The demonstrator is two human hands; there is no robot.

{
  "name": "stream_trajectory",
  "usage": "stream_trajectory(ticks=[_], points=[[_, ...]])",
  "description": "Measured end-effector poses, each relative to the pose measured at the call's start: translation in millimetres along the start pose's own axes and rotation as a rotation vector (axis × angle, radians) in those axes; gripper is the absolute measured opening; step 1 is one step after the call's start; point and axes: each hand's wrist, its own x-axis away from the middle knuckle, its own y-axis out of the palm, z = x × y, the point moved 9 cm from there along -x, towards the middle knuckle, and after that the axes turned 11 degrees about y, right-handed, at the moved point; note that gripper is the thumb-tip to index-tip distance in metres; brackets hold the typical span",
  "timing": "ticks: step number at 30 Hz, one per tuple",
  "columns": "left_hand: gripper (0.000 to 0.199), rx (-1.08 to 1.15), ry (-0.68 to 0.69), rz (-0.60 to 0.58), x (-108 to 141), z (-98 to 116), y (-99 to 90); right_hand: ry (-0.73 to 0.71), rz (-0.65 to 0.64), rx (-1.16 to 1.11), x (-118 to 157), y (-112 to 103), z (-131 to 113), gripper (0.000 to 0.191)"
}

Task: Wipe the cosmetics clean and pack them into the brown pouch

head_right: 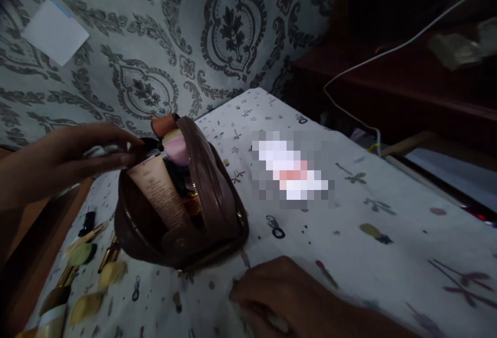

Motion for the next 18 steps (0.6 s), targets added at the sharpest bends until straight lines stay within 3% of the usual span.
stream_trajectory(ticks=[3,6,13,16,18], points=[[0.034,0.011,-0.08,0.238,35,7,-20.7,-0.053,-0.042,0.111,-6,-2,-18,0.026],[0.028,0.096,-0.243,0.388,87,1,-20.7,-0.084,-0.077,0.178,-10,3,-28,0.029],[0.04,0.338,-0.565,0.438,220,-57,44.0,-0.058,-0.182,0.23,-16,27,-32,0.028],[0.044,0.475,-0.728,0.483,279,-77,75.5,-0.056,-0.21,0.247,-16,42,-45,0.032],[0.047,0.5,-0.803,0.545,317,-82,86.0,-0.069,-0.237,0.239,-16,57,-58,0.033]])
